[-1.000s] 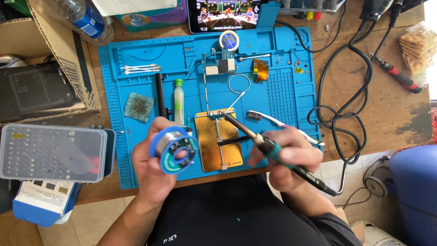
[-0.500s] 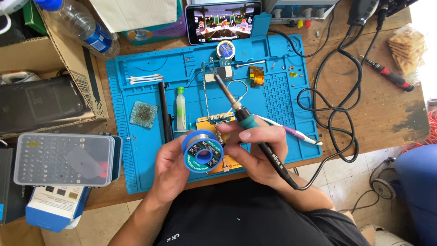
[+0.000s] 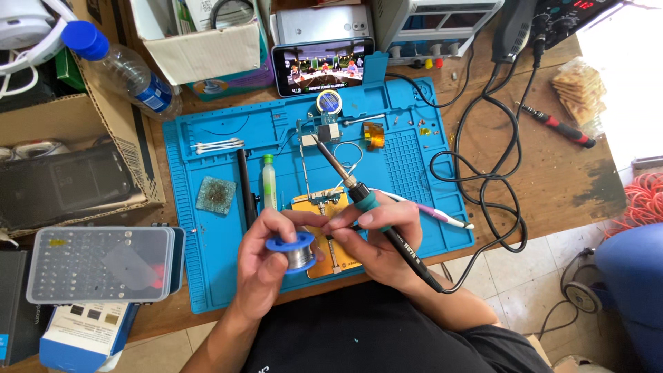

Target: The person uses a soldering iron and solder wire to work on a small circuit board clamped in a holder. They apply solder to specific points on the board, clean the soldering iron tip with a sponge, and use tweezers to manipulate small components. The workspace includes a blue mat, a tablet displaying a video, and various tools.

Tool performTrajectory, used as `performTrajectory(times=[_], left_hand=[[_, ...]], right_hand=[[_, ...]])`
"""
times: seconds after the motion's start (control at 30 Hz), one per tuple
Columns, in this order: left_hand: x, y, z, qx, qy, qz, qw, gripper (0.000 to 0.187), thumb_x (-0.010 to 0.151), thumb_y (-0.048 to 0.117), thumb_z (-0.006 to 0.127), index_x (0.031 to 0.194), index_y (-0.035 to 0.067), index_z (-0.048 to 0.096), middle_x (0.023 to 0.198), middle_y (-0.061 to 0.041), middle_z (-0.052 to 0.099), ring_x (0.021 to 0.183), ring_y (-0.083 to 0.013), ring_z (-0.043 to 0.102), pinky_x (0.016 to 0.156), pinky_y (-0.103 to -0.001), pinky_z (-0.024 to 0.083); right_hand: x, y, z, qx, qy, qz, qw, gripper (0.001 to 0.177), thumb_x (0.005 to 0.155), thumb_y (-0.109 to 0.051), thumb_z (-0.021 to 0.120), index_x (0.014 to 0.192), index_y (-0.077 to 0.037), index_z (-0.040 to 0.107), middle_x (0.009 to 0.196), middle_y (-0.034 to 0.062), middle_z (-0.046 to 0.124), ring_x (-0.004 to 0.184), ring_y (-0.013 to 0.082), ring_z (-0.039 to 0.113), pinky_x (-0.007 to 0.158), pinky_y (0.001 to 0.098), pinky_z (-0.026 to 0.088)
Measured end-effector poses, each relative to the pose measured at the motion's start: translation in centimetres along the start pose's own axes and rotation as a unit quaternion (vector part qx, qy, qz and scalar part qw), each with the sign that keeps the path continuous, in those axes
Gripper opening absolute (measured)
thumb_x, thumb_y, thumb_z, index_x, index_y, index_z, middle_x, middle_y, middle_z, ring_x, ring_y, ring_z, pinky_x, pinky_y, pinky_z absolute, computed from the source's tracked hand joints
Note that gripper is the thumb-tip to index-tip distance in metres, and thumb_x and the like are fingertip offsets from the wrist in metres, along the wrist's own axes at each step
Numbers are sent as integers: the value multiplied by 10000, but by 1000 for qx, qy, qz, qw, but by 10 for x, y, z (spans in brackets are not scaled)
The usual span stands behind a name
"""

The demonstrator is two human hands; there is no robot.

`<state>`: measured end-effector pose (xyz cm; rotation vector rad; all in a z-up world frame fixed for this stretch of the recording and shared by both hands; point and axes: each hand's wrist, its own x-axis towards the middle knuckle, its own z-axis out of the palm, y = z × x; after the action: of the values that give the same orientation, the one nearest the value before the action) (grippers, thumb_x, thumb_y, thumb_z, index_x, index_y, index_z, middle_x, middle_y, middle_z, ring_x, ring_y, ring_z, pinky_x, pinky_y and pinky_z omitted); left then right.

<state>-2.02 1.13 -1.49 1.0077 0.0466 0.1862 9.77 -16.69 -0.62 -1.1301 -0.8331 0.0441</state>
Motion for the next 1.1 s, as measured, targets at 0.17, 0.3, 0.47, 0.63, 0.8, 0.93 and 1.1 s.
performTrajectory(times=[0.17,0.3,0.47,0.63,0.8,0.93,1.1], left_hand=[[2,6,7,79,23,-19,996,356,1009,422,804,1150,157,612,1344,-205,753,944,-258,820,782,-350,703],[6,10,14,233,37,43,971,260,996,337,788,1140,160,664,1149,-73,728,1126,-224,716,1015,-386,597],[14,26,22,387,37,123,913,238,931,132,860,1097,133,689,1079,-62,765,1046,-223,769,1006,-364,621],[17,30,23,506,26,180,843,234,950,84,883,1142,136,760,1153,-59,794,1068,-217,817,938,-359,679],[23,31,24,608,48,186,770,214,973,131,889,1179,173,846,1178,-34,795,1074,-219,830,845,-383,670],[26,19,14,575,53,178,797,129,962,92,886,1059,165,842,1075,-34,749,959,-201,799,766,-367,649],[27,15,6,554,103,316,763,69,984,148,900,991,216,901,1007,-14,795,857,-263,803,823,-436,676]], right_hand=[[-2,2,-2,-34,6,-7,999,416,1064,27,806,1293,-186,531,1083,176,797,1015,265,853,905,371,750],[-6,3,-4,-29,9,-10,999,413,1054,37,815,1270,-182,539,1080,164,806,1034,262,853,938,376,734],[-5,5,-5,-46,20,-35,998,403,1051,18,818,1257,-197,547,1055,152,815,994,260,852,895,374,716],[-8,5,-5,-49,18,-35,998,411,1042,29,828,1259,-202,568,1066,157,809,982,277,860,877,382,738],[-8,5,-4,-65,14,-34,997,430,1035,40,827,1253,-207,550,1051,180,803,967,290,867,879,397,738],[0,7,-5,-73,16,-48,996,386,1067,14,792,1253,-188,521,1035,157,801,957,269,848,862,389,732],[9,11,-7,-50,18,-97,994,471,964,16,932,1246,-109,576,1036,179,814,954,319,843,828,422,719]])
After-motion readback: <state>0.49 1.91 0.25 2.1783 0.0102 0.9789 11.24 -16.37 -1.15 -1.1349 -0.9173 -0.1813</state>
